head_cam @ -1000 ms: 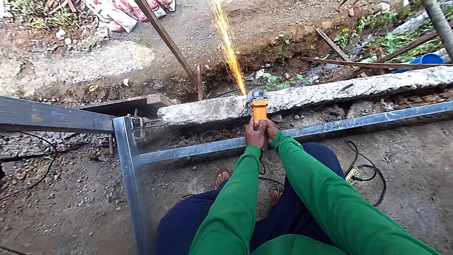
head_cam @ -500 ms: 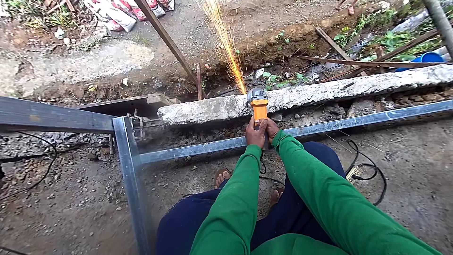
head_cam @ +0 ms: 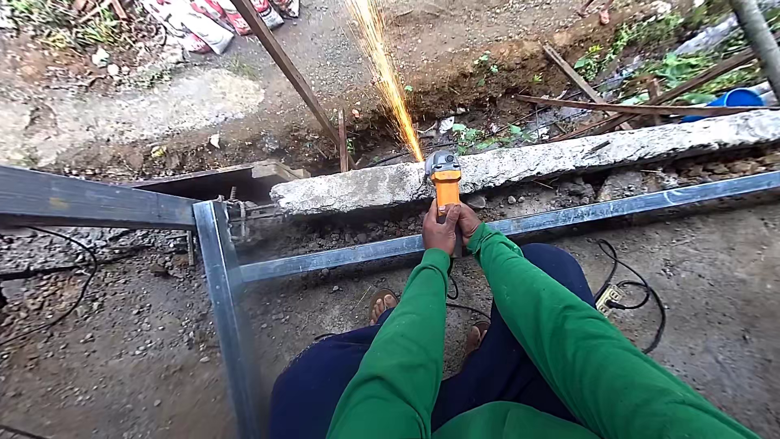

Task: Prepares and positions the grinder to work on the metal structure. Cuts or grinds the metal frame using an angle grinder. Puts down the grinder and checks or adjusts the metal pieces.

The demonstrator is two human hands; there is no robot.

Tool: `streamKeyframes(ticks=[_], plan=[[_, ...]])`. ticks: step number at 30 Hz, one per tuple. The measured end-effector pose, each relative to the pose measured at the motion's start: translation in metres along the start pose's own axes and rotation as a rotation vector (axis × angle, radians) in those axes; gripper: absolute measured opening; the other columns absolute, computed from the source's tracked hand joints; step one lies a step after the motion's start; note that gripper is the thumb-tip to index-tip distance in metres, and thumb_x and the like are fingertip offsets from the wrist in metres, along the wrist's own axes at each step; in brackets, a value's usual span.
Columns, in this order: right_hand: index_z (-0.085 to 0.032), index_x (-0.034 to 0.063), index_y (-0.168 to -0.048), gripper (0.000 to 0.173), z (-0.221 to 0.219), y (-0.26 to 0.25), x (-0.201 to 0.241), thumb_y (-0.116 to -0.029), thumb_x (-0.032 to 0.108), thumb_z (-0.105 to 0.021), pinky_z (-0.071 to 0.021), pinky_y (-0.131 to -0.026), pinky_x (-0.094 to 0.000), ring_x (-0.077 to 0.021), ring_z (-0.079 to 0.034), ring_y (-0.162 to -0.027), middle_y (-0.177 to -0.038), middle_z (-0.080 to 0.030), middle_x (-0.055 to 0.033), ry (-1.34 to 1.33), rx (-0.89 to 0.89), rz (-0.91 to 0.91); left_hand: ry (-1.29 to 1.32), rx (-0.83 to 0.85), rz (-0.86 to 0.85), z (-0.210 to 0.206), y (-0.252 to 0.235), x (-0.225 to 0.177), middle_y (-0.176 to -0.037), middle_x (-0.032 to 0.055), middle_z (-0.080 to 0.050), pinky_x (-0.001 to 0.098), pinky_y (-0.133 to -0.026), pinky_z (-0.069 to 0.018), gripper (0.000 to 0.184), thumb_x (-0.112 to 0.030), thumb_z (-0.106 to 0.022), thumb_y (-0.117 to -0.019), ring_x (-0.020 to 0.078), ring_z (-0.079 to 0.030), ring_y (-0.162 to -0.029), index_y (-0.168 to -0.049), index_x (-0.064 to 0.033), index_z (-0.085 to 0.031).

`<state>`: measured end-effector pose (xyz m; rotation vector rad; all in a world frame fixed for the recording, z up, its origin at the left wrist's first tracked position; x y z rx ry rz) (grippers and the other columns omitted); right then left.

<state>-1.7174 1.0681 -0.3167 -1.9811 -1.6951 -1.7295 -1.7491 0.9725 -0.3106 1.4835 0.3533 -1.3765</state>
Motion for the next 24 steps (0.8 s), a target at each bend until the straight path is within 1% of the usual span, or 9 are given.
streamKeyframes(ticks=[4,7,11,12,14,16,18,21,24], plan=[[-0.057,0.0037,-0.126,0.04,0.001,-0.001,-0.001,-0.0882,0.014,-0.067,-0.06,-0.075,-0.0375,-0.0184,-0.07,-0.085,-0.096,-0.07,-0.0119,0.004,0.005,-0.001,-0.003,0.0,-0.003,0.0,0.0,0.001,-0.148,0.0088,-0.057,0.0572,-0.107,-0.0481,0.082,-0.072,-0.063,-0.0897,0.0285,-0.057,-0.133,-0.158,-0.0307,-0.043],[-0.058,0.0034,-0.125,0.044,-0.003,-0.001,-0.001,-0.085,0.015,-0.07,-0.0598,-0.074,-0.0382,-0.0193,-0.07,-0.084,-0.096,-0.07,-0.0126,0.033,-0.003,-0.012,0.021,-0.022,-0.007,0.003,0.001,0.003,-0.147,0.0092,-0.058,0.057,-0.104,-0.0503,0.084,-0.072,-0.063,-0.0888,0.0279,-0.059,-0.129,-0.158,-0.0301,-0.042],[-0.056,0.003,-0.128,0.048,-0.014,0.0,0.001,-0.0838,0.016,-0.07,-0.0599,-0.074,-0.0378,-0.0187,-0.07,-0.086,-0.099,-0.07,-0.0129,0.077,0.01,0.025,0.058,-0.027,-0.04,0.014,0.003,0.0,-0.148,0.0054,-0.058,0.0546,-0.105,-0.0508,0.084,-0.072,-0.065,-0.0875,0.0245,-0.059,-0.13,-0.158,-0.0328,-0.042],[-0.056,0.0031,-0.128,0.048,-0.017,-0.001,0.003,-0.0836,0.016,-0.07,-0.0599,-0.074,-0.0375,-0.0185,-0.07,-0.085,-0.098,-0.07,-0.0126,0.072,0.009,0.036,0.065,-0.022,-0.048,0.016,0.002,-0.003,-0.148,0.0058,-0.058,0.0548,-0.104,-0.051,0.084,-0.072,-0.066,-0.0873,0.0246,-0.059,-0.129,-0.158,-0.0332,-0.042],[-0.056,0.0032,-0.129,0.048,-0.016,0.0,0.006,-0.0847,0.016,-0.07,-0.0602,-0.075,-0.038,-0.019,-0.07,-0.087,-0.099,-0.07,-0.0128,0.072,0.001,0.059,0.073,-0.01,-0.06,0.014,0.001,-0.006,-0.147,0.0075,-0.059,0.0555,-0.104,-0.0512,0.083,-0.07,-0.066,-0.0887,0.0256,-0.06,-0.129,-0.158,-0.0315,-0.042],[-0.055,0.0036,-0.13,0.047,-0.015,0.004,0.01,-0.0866,0.015,-0.068,-0.0604,-0.077,-0.0386,-0.019,-0.07,-0.088,-0.101,-0.07,-0.0129,0.073,-0.017,0.064,0.098,0.015,-0.053,0.011,0.0,-0.01,-0.148,0.0103,-0.058,0.0553,-0.106,-0.05,0.081,-0.064,-0.066,-0.0918,0.0273,-0.059,-0.13,-0.159,-0.0258,-0.042],[-0.055,0.0053,-0.13,0.047,-0.01,0.009,0.011,-0.087,0.015,-0.069,-0.0605,-0.074,-0.038,-0.0182,-0.07,-0.086,-0.099,-0.07,-0.012,0.098,-0.039,0.052,0.132,0.031,-0.031,0.005,0.001,-0.01,-0.148,0.0128,-0.058,0.0547,-0.107,-0.049,0.08,-0.061,-0.066,-0.0939,0.0282,-0.058,-0.131,-0.158,-0.0209,-0.043],[-0.059,0.0162,-0.132,0.05,0.007,0.012,0.0,-0.0852,0.03,-0.074,-0.0599,-0.067,-0.0342,-0.0136,-0.07,-0.077,-0.096,-0.072,-0.006,0.225,-0.052,0.027,0.168,0.043,-0.009,-0.002,0.004,-0.006,-0.145,0.0152,-0.058,0.0559,-0.105,-0.0502,0.083,-0.064,-0.064,-0.093,0.0303,-0.06,-0.129,-0.16,-0.021,-0.041],[-0.057,0.0148,-0.134,0.055,0.01,0.011,0.003,-0.0832,0.029,-0.075,-0.0605,-0.068,-0.0366,-0.0152,-0.071,-0.08,-0.1,-0.072,-0.0073,0.25,-0.05,0.027,0.2,0.06,0.004,-0.007,0.003,-0.003,-0.147,0.0155,-0.057,0.056,-0.107,-0.0489,0.083,-0.065,-0.062,-0.0947,0.0309,-0.059,-0.13,-0.161,-0.0212,-0.038]])
Point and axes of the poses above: each hand's wrist, its own y-axis away from the middle knuckle, its own z-axis out of the back of the hand, x = y × z, the point moved 5 cm from there along -y, towards the middle knuckle
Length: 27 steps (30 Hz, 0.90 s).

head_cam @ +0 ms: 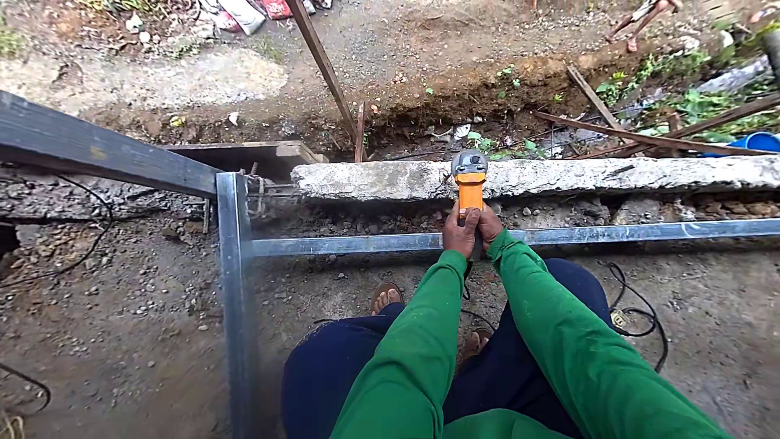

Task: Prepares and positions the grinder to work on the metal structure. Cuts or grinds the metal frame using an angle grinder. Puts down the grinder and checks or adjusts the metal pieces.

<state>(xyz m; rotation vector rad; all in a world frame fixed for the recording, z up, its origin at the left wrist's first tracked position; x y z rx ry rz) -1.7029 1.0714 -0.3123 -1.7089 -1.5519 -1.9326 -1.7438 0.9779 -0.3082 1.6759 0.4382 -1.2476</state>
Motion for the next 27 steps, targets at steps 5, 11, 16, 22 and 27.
streamKeyframes(ticks=[5,11,16,22,27], plan=[[-0.056,0.0127,-0.135,0.058,0.0,0.001,0.006,-0.083,0.026,-0.076,-0.0588,-0.068,-0.039,-0.0186,-0.07,-0.083,-0.101,-0.071,-0.0106,0.118,-0.004,-0.005,0.069,-0.001,-0.001,-0.003,-0.001,0.009,-0.15,0.0137,-0.055,0.0551,-0.11,-0.0471,0.086,-0.069,-0.06,-0.0933,0.029,-0.056,-0.134,-0.161,-0.0219,-0.037],[-0.055,0.0133,-0.137,0.061,-0.004,0.0,0.006,-0.0826,0.027,-0.078,-0.0586,-0.07,-0.041,-0.0207,-0.069,-0.085,-0.103,-0.071,-0.0119,0.194,-0.001,-0.036,0.082,-0.015,0.028,0.002,0.002,0.011,-0.147,0.0137,-0.059,0.0543,-0.108,-0.0485,0.086,-0.071,-0.058,-0.0931,0.0282,-0.058,-0.132,-0.161,-0.0224,-0.038],[-0.055,0.0129,-0.137,0.063,-0.006,0.001,0.008,-0.0811,0.027,-0.08,-0.0583,-0.071,-0.0415,-0.0215,-0.069,-0.086,-0.104,-0.071,-0.0124,0.222,-0.028,-0.036,0.113,-0.007,0.022,0.002,0.001,0.013,-0.143,0.0147,-0.061,0.0541,-0.107,-0.0497,0.082,-0.066,-0.058,-0.0956,0.0282,-0.061,-0.128,-0.16,-0.0202,-0.039],[-0.053,0.0128,-0.139,0.064,-0.013,0.004,0.011,-0.0815,0.025,-0.079,-0.0581,-0.07,-0.0426,-0.0226,-0.069,-0.085,-0.104,-0.07,-0.0136,0.258,-0.01,-0.074,0.143,-0.021,0.039,0.004,0.003,0.019,-0.141,0.015,-0.063,0.054,-0.105,-0.051,0.085,-0.072,-0.055,-0.094,0.0282,-0.062,-0.126,-0.16,-0.0197,-0.039],[-0.054,0.0113,-0.136,0.062,-0.017,0.006,0.016,-0.0799,0.025,-0.078,-0.0589,-0.066,-0.0403,-0.0209,-0.07,-0.081,-0.099,-0.071,-0.0123,0.117,-0.024,-0.003,0.066,-0.02,-0.024,0.008,0.001,-0.002,-0.145,0.0144,-0.06,0.0528,-0.107,-0.0496,0.083,-0.066,-0.061,-0.0941,0.0277,-0.06,-0.129,-0.16,-0.0185,-0.04]])
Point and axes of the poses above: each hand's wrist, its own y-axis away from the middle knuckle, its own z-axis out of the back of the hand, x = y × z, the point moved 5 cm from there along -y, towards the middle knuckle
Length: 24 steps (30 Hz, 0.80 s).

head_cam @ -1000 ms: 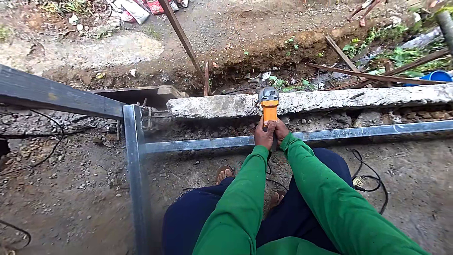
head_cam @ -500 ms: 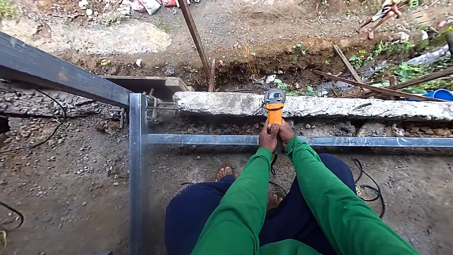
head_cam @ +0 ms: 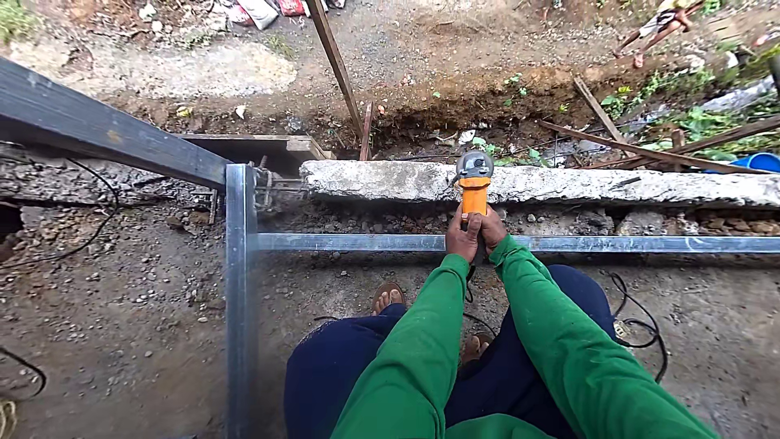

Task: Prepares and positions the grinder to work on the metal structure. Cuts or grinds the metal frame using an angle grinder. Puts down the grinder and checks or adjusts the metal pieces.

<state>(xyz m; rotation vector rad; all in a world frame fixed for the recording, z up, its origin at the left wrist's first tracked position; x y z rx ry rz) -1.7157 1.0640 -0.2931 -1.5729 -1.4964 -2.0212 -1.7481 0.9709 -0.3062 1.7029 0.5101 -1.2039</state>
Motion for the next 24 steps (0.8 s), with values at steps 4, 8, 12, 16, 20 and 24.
streamKeyframes(ticks=[4,8,12,16,20,24], plan=[[-0.059,0.0108,-0.122,0.041,0.014,0.004,0.026,-0.0852,0.027,-0.07,-0.0597,-0.064,-0.0371,-0.0158,-0.07,-0.076,-0.09,-0.071,-0.0069,-0.251,-0.008,0.122,-0.241,0.083,-0.077,-0.017,-0.005,-0.051,-0.149,0.0151,-0.055,0.0565,-0.108,-0.0478,0.078,-0.058,-0.066,-0.0951,0.0318,-0.057,-0.132,-0.158,-0.0175,-0.043],[-0.062,0.0124,-0.113,0.029,0.037,0.022,0.038,-0.0885,0.027,-0.066,-0.0597,-0.064,-0.0355,-0.0135,-0.07,-0.076,-0.088,-0.071,-0.0043,-0.478,-0.071,0.205,-0.412,0.215,-0.101,-0.046,0.004,-0.084,-0.149,0.0162,-0.053,0.058,-0.106,-0.0488,0.078,-0.056,-0.068,-0.095,0.0332,-0.056,-0.131,-0.158,-0.0166,-0.043],[-0.055,0.0054,-0.126,0.038,0.059,0.073,0.045,-0.0907,0.016,-0.065,-0.0601,-0.072,-0.0408,-0.0191,-0.069,-0.082,-0.093,-0.07,-0.0102,-0.557,-0.235,0.101,-0.537,0.353,-0.126,-0.072,0.04,-0.096,-0.145,0.0184,-0.056,0.0535,-0.112,-0.0469,0.08,-0.058,-0.065,-0.0943,0.0312,-0.056,-0.133,-0.155,-0.0098,-0.045],[-0.055,-0.0027,-0.129,0.062,0.074,0.133,0.044,-0.0753,0.019,-0.076,-0.0614,-0.083,-0.0412,-0.0204,-0.071,-0.091,-0.104,-0.071,-0.0137,-0.52,-0.28,0.051,-0.602,0.449,-0.142,-0.075,0.1,-0.105,-0.144,0.0251,-0.053,0.0476,-0.115,-0.0445,0.086,-0.053,-0.063,-0.0918,0.0309,-0.054,-0.134,-0.152,0.0043,-0.042],[-0.054,-0.0036,-0.13,0.075,0.082,0.192,0.056,-0.0678,0.025,-0.083,-0.0614,-0.085,-0.0408,-0.0199,-0.072,-0.094,-0.106,-0.071,-0.0138,-0.646,-0.285,0.054,-0.672,0.553,-0.149,-0.08,0.152,-0.126,-0.146,0.0256,-0.051,0.0459,-0.115,-0.044,0.095,-0.056,-0.068,-0.0862,0.0301,-0.052,-0.135,-0.152,0.0055,-0.039],[-0.053,-0.0032,-0.131,0.074,0.101,0.251,0.083,-0.0678,0.023,-0.082,-0.0609,-0.085,-0.0393,-0.0191,-0.071,-0.093,-0.106,-0.071,-0.0136,-0.784,-0.328,0.072,-0.717,0.625,-0.118,-0.105,0.202,-0.166,-0.143,0.0228,-0.054,0.0427,-0.11,-0.0478,0.096,-0.059,-0.07,-0.0846,0.026,-0.056,-0.129,-0.152,0.0035,-0.041]])
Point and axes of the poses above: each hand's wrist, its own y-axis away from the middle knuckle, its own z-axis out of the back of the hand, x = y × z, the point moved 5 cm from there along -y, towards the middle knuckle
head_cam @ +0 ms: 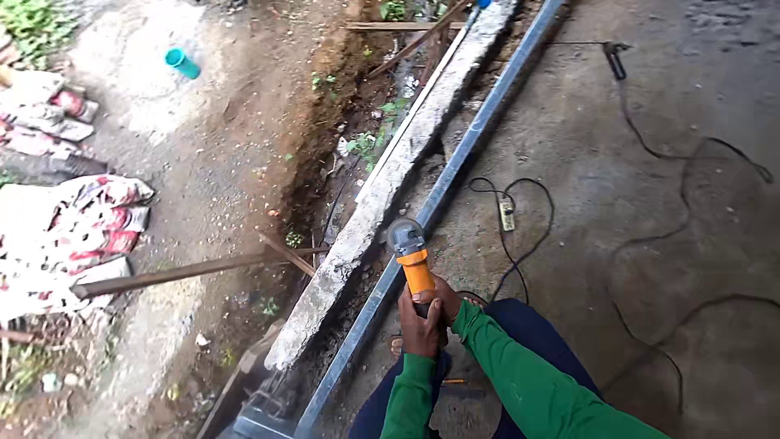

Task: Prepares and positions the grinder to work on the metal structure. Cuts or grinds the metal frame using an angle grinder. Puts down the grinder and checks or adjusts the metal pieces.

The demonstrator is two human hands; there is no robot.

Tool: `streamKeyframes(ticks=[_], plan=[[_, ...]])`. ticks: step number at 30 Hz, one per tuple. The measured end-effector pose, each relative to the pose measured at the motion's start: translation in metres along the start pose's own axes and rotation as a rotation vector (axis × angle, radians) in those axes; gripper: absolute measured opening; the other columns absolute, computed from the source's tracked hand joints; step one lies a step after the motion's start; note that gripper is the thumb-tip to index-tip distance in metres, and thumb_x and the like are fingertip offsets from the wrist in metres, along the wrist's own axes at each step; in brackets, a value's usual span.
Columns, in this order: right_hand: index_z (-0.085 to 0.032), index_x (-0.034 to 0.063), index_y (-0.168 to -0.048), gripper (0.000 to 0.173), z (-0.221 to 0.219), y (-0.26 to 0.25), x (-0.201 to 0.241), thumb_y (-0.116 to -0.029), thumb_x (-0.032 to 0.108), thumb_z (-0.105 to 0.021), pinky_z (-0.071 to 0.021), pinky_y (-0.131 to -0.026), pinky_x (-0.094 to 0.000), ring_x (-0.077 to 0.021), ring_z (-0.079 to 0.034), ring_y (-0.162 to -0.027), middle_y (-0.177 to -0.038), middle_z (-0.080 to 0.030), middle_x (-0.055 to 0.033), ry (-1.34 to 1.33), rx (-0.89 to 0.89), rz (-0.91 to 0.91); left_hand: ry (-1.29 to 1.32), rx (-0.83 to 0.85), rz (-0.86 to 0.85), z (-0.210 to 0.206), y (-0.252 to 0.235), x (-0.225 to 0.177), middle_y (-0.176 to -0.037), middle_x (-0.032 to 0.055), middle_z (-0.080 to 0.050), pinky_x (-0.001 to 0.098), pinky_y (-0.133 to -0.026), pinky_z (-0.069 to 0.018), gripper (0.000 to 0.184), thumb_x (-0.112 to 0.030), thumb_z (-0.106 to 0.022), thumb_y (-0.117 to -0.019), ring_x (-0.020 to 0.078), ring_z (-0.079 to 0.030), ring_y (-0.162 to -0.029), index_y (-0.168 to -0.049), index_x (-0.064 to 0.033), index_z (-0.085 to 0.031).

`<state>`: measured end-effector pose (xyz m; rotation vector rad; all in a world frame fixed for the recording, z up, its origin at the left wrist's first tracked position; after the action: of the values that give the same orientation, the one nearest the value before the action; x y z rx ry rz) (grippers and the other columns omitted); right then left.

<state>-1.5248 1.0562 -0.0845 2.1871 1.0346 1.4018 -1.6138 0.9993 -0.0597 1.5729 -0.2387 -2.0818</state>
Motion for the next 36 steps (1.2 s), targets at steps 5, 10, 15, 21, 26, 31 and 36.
streamKeyframes(ticks=[5,10,15,21,26,31,36], plan=[[-0.054,-0.0023,-0.13,0.071,-0.001,0.084,0.084,-0.0694,0.021,-0.082,-0.0599,-0.087,-0.0394,-0.0191,-0.07,-0.096,-0.108,-0.07,-0.0134,-0.044,-0.045,0.014,-0.088,0.071,-0.019,-0.012,0.05,-0.107,-0.14,0.0228,-0.057,0.0429,-0.107,-0.0498,0.096,-0.06,-0.069,-0.085,0.0252,-0.059,-0.125,-0.152,0.003,-0.041],[-0.054,-0.0017,-0.131,0.07,-0.017,0.171,0.171,-0.0701,0.019,-0.081,-0.0593,-0.088,-0.0384,-0.0176,-0.07,-0.096,-0.109,-0.07,-0.0126,-0.057,-0.057,0.042,-0.128,0.096,-0.072,-0.015,0.106,-0.213,-0.142,0.0256,-0.055,0.0467,-0.111,-0.0468,0.095,-0.058,-0.067,-0.0865,0.03,-0.057,-0.129,-0.152,0.0052,-0.04],[-0.057,-0.0011,-0.127,0.067,-0.017,0.221,0.231,-0.0703,0.023,-0.082,-0.0601,-0.086,-0.0416,-0.0193,-0.071,-0.093,-0.105,-0.071,-0.0125,-0.045,-0.077,0.146,-0.149,0.14,-0.156,-0.027,0.128,-0.283,-0.14,0.0273,-0.056,0.0501,-0.11,-0.047,0.089,-0.054,-0.069,-0.0875,0.0336,-0.058,-0.127,-0.149,0.0066,-0.044],[-0.056,-0.0025,-0.123,0.064,-0.007,0.279,0.289,-0.0681,0.021,-0.08,-0.0615,-0.079,-0.0414,-0.0203,-0.072,-0.086,-0.098,-0.071,-0.0129,-0.119,-0.177,0.224,-0.142,0.229,-0.186,-0.05,0.156,-0.356,-0.138,0.0258,-0.056,0.0492,-0.109,-0.0478,0.087,-0.048,-0.074,-0.0856,0.0331,-0.058,-0.126,-0.148,0.0052,-0.044],[-0.056,-0.0019,-0.123,0.064,0.027,0.315,0.338,-0.0685,0.022,-0.079,-0.0614,-0.076,-0.0406,-0.02,-0.072,-0.083,-0.095,-0.071,-0.0125,-0.101,-0.23,0.238,-0.113,0.264,-0.211,-0.096,0.169,-0.403,-0.136,0.0247,-0.058,0.0475,-0.106,-0.0507,0.086,-0.045,-0.076,-0.0857,0.0315,-0.06,-0.123,-0.148,0.005,-0.044],[-0.054,-0.0019,-0.124,0.069,0.102,0.318,0.393,-0.0654,0.022,-0.082,-0.0613,-0.076,-0.04,-0.0194,-0.071,-0.083,-0.095,-0.071,-0.0121,-0.125,-0.186,0.29,-0.113,0.237,-0.262,-0.179,0.16,-0.445,-0.136,0.0254,-0.057,0.0475,-0.108,-0.0491,0.089,-0.051,-0.072,-0.085,0.0319,-0.059,-0.124,-0.147,0.0061,-0.045],[-0.053,-0.0024,-0.127,0.072,0.211,0.303,0.476,-0.0655,0.021,-0.083,-0.0613,-0.078,-0.0416,-0.021,-0.071,-0.086,-0.099,-0.07,-0.0138,-0.12,-0.107,0.235,-0.152,0.161,-0.277,-0.295,0.131,-0.505,-0.133,0.0255,-0.059,0.0473,-0.106,-0.0505,0.087,-0.052,-0.07,-0.0859,0.0317,-0.061,-0.121,-0.146,0.0068,-0.046]])
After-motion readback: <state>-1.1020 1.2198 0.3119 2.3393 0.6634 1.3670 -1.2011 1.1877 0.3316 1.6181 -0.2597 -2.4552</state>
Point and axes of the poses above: each hand's wrist, its own y-axis away from the middle knuckle, its own z-axis out of the back of the hand, x = y × z, the point moved 5 cm from there along -y, towards the middle knuckle
